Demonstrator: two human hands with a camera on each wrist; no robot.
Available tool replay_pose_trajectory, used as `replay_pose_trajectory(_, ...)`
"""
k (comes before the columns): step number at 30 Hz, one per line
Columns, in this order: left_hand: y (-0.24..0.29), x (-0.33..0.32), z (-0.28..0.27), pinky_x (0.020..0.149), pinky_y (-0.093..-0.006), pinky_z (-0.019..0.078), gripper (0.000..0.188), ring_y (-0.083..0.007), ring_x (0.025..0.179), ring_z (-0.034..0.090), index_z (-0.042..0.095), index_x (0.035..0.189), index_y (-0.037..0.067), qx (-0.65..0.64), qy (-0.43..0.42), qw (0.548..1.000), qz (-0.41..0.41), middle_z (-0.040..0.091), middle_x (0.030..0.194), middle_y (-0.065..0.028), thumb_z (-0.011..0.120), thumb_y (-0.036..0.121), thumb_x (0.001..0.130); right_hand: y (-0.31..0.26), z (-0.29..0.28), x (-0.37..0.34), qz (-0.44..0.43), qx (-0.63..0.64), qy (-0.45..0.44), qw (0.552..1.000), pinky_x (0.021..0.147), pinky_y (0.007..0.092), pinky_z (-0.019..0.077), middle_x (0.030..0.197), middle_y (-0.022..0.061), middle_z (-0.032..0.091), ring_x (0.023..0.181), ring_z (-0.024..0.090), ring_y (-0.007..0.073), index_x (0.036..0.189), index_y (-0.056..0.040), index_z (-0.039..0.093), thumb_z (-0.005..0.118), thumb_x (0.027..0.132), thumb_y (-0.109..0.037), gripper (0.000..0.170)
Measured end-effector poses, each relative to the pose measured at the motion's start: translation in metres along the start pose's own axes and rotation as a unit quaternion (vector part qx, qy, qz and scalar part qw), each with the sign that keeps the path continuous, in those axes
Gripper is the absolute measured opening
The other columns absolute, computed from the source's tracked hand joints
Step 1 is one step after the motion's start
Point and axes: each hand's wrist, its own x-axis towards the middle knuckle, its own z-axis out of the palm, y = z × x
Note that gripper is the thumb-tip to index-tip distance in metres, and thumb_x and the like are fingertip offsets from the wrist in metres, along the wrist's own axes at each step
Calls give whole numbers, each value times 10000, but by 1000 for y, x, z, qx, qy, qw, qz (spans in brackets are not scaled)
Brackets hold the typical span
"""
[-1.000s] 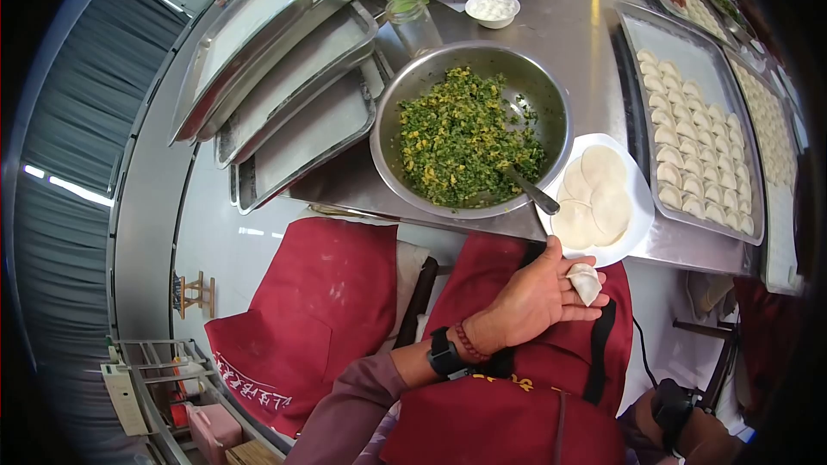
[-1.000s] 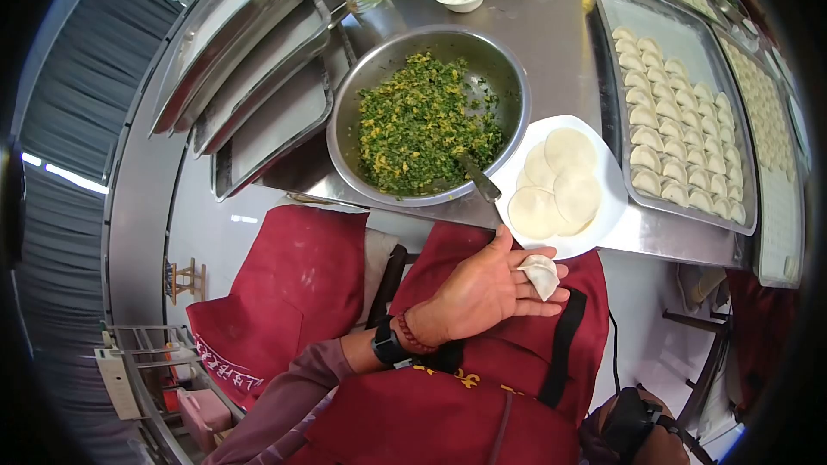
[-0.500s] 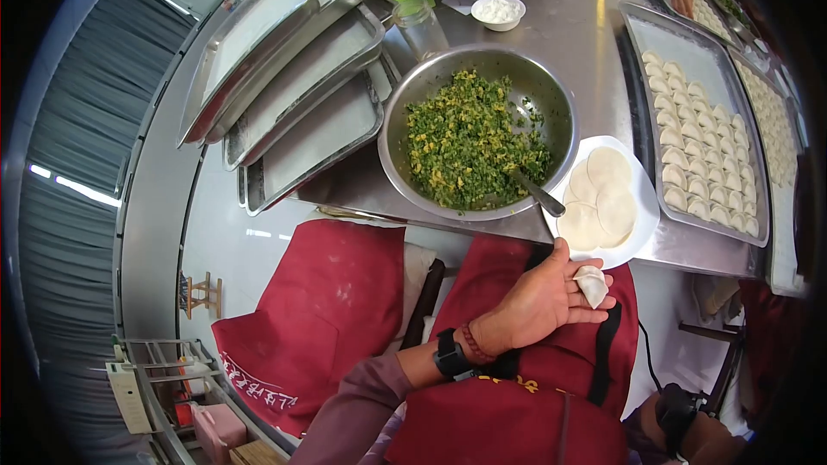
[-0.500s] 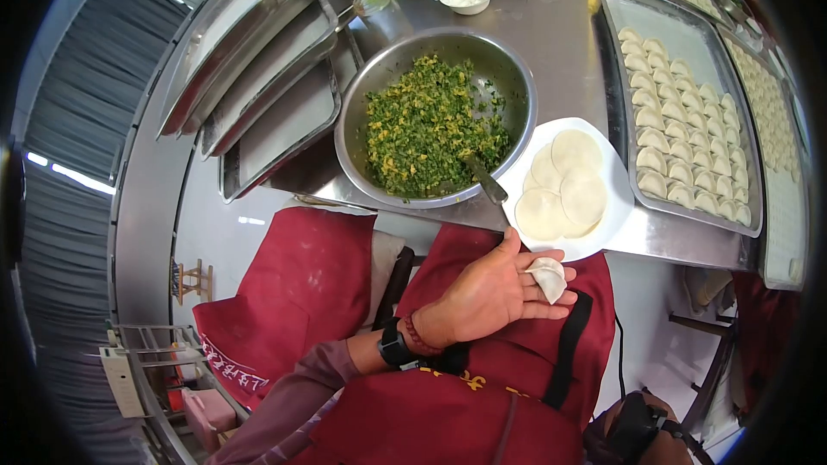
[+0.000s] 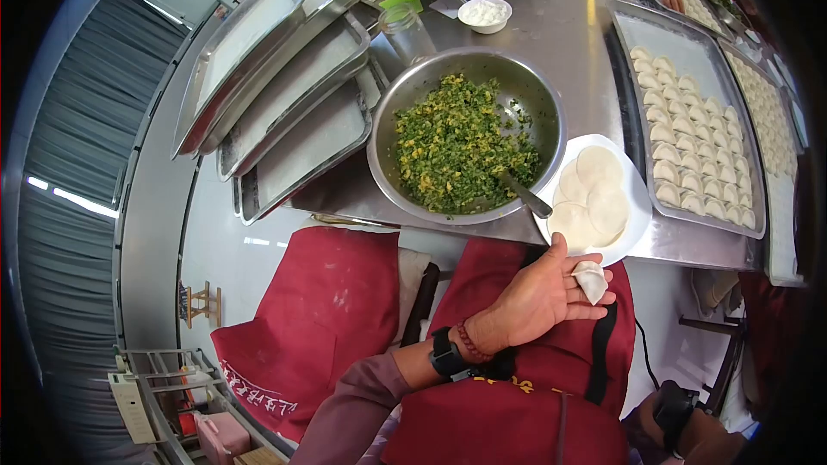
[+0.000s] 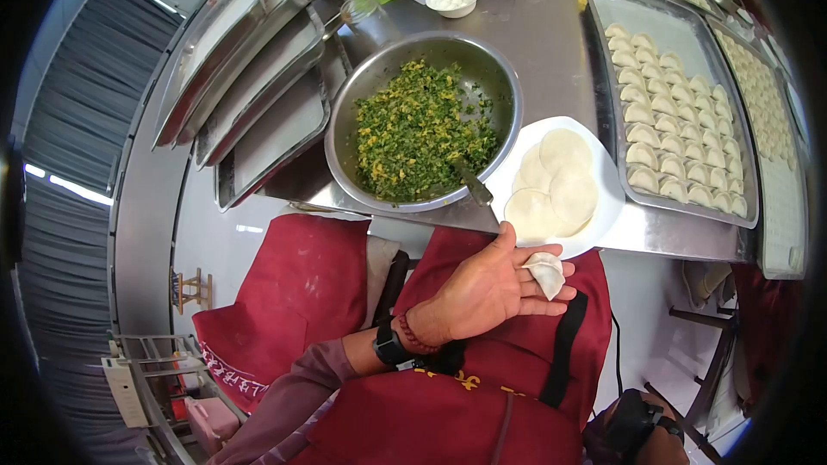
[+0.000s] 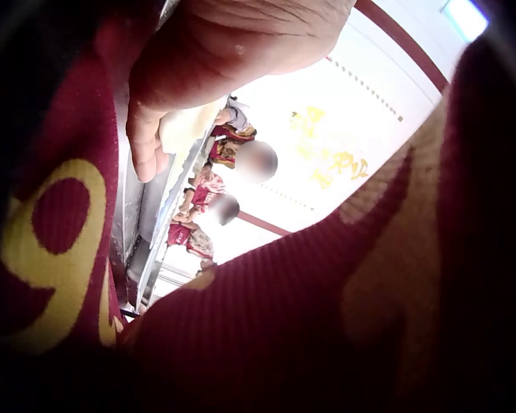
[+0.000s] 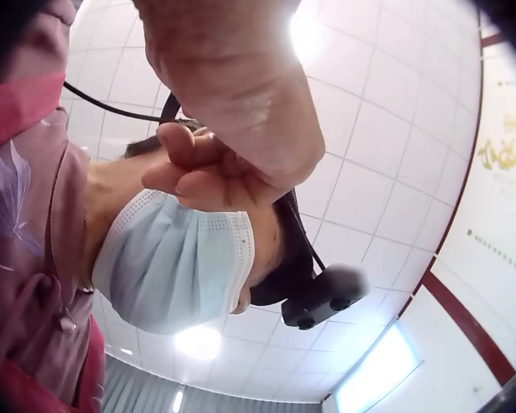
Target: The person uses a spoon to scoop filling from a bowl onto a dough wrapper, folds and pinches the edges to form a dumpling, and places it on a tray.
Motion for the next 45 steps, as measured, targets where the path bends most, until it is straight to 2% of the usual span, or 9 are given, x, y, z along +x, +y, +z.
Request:
replay_pose_trajectory(11, 6, 2, 17, 1106, -544, 390, 805, -436, 1297, 490, 330, 1445, -54, 8, -4, 1000, 14, 464, 1417, -257, 305, 618, 1004, 9, 0, -13, 18, 14, 35, 999, 768, 346, 503, 974, 76, 677, 860, 660, 186, 1023, -67, 648, 711, 807, -45, 226)
replay_pose_trajectory(18, 6, 12, 35, 1108, -573, 373, 819, -439, 1282, 502, 468, 1376, -49, 34, 4, 999, 19, 479, 1416, -276, 231, 639, 1002, 49, -4, -51, 144, 78, 237, 958, 830, 357, 520, 1026, 101, 678, 886, 665, 201, 1088, -40, 661, 719, 797, -2, 300)
replay_pose_trajectory(19, 7, 12, 37, 1115, -566, 368, 823, -438, 1295, 491, 441, 1399, -46, 42, 2, 999, 15, 480, 1422, -266, 235, 644, 1000, 60, -3, -55, 169, 83, 258, 947, 839, 358, 522, 1034, 105, 679, 889, 666, 203, 1098, -36, 663, 720, 796, 4, 310)
replay_pose_trajectory(21, 7, 9, 40, 1101, -550, 384, 811, -394, 1266, 522, 445, 1400, -34, 40, -3, 999, 8, 530, 1367, -240, 236, 643, 1004, 81, 1, -62, 244, -18, 219, 945, 856, 361, 527, 1049, 112, 679, 897, 667, 207, 1117, -28, 667, 722, 793, 16, 332)
replay_pose_trajectory(23, 6, 9, 33, 1089, -514, 407, 796, -317, 1239, 533, 421, 1390, -39, 53, -35, 998, 14, 540, 1322, -186, 270, 640, 1003, 100, 7, -70, 290, -151, 147, 934, 938, 359, 492, 1097, 93, 698, 1062, 642, 239, 1130, -70, 693, 776, 725, 3, 420)
replay_pose_trajectory(26, 3, 8, 37, 1085, -488, 414, 776, -250, 1227, 526, 412, 1385, -26, 69, -14, 997, 32, 535, 1297, -145, 278, 638, 1006, 117, 24, -71, 306, -202, 85, 926, 975, 363, 465, 1156, 64, 705, 1215, 580, 260, 1088, -84, 718, 777, 754, -43, 342)
replay_pose_trajectory(30, 3, 5, 44, 1092, -510, 391, 765, -281, 1280, 493, 305, 1459, -17, 86, -15, 995, 50, 472, 1399, -160, 260, 610, 1023, 131, 30, -74, 305, -218, 56, 925, 1034, 379, 409, 1150, 21, 715, 1264, 554, 270, 1028, -102, 735, 767, 776, -74, 255)
replay_pose_trajectory(41, -2, 5, 41, 1133, -528, 346, 802, -305, 1338, 452, 302, 1466, -23, 79, 7, 996, 35, 456, 1425, -176, 247, 636, 1012, 142, 31, -82, 279, -230, 38, 932, 1046, 385, 385, 1137, 34, 720, 1296, 543, 264, 999, -96, 738, 741, 812, -87, 187)
replay_pose_trajectory(45, -1, 3, 47, 1119, -519, 367, 783, -272, 1314, 466, 327, 1454, -19, 64, -7, 997, 50, 448, 1421, -149, 226, 624, 1019, 133, 31, -77, 342, -124, 105, 925, 1059, 390, 377, 1140, 34, 723, 1313, 533, 278, 1027, -109, 752, 747, 814, -92, 213)
